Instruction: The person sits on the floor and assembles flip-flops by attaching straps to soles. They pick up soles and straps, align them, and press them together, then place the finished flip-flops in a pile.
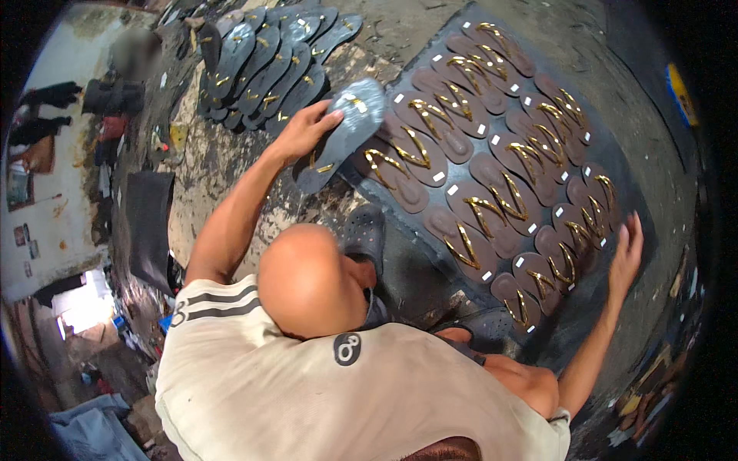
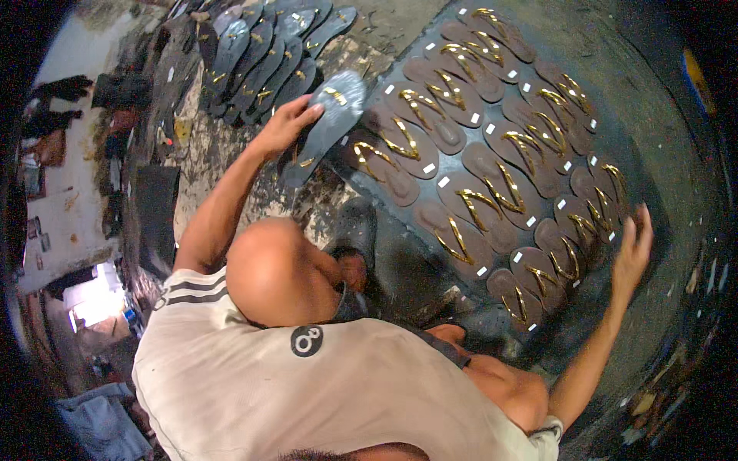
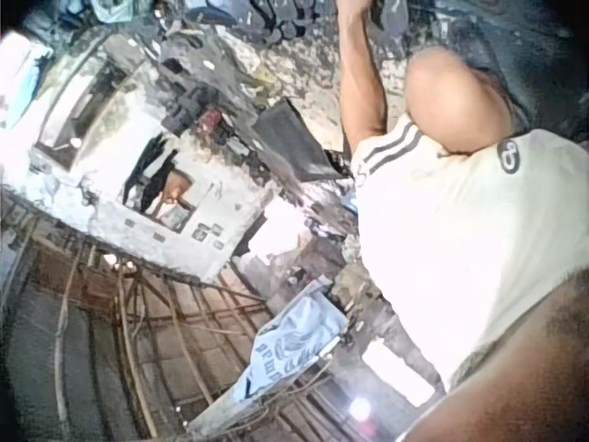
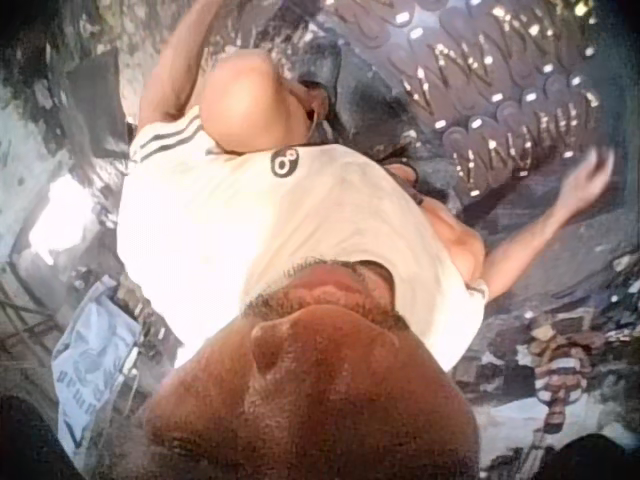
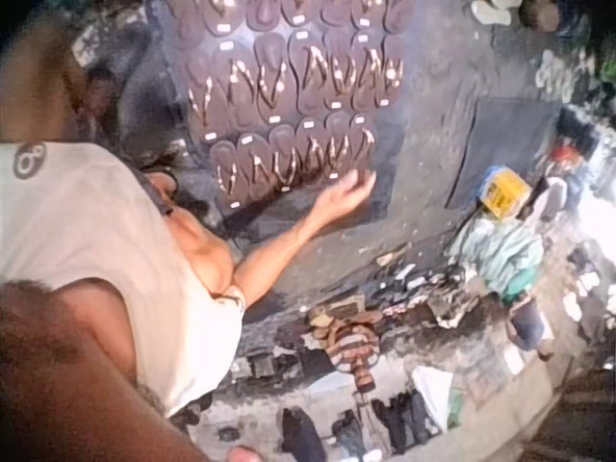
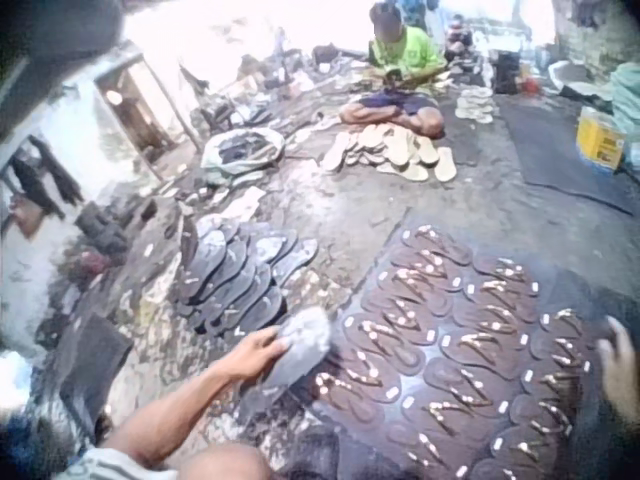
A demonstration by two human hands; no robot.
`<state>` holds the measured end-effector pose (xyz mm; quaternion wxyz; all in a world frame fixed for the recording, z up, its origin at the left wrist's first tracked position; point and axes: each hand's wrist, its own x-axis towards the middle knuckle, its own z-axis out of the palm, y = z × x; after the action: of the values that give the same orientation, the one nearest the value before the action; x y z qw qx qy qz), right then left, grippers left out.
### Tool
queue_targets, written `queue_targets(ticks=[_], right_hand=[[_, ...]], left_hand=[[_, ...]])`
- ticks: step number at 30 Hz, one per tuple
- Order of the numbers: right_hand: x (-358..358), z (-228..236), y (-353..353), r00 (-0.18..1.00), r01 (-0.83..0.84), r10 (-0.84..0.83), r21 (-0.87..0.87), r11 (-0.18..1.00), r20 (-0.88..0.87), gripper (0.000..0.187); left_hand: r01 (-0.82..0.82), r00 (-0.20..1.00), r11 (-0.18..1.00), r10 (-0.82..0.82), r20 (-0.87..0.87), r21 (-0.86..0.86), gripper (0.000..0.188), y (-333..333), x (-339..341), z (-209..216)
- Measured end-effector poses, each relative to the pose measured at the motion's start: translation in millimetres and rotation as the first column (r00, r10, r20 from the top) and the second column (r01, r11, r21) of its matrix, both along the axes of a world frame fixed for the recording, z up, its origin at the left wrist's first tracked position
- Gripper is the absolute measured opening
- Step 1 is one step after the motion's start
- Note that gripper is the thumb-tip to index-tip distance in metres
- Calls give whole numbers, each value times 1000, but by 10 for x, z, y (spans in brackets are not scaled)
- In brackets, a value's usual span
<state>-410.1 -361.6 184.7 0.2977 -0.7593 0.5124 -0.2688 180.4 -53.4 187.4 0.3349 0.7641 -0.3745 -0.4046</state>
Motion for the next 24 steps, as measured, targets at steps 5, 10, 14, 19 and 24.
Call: queue_targets(ticks=[5,10,14,19,24], right_hand=[[1462,732,658,903,-413,390,109,904,182,63],[1072,475,632,774,-556,470,100,825,425,47],[63,-204,524,828,-155,-83,370,916,554,39],[-635,-772,-216,633,171,-463,471,866,620,46],[-890,-1362,-1560,694,326,-471,345,880,545,45]], left_hand=[[338,900,941,-311,-305,36,56,-1273,-1105,798],[716,657,658,-519,-547,235,60,-1876,-1996,505],[459,587,876,-177,-790,145,63,-2496,-2467,103],[248,779,960,-276,-563,-127,38,-3616,-3449,-679],[164,971,976,-186,-149,-145,44,-4912,-3680,-1685]])
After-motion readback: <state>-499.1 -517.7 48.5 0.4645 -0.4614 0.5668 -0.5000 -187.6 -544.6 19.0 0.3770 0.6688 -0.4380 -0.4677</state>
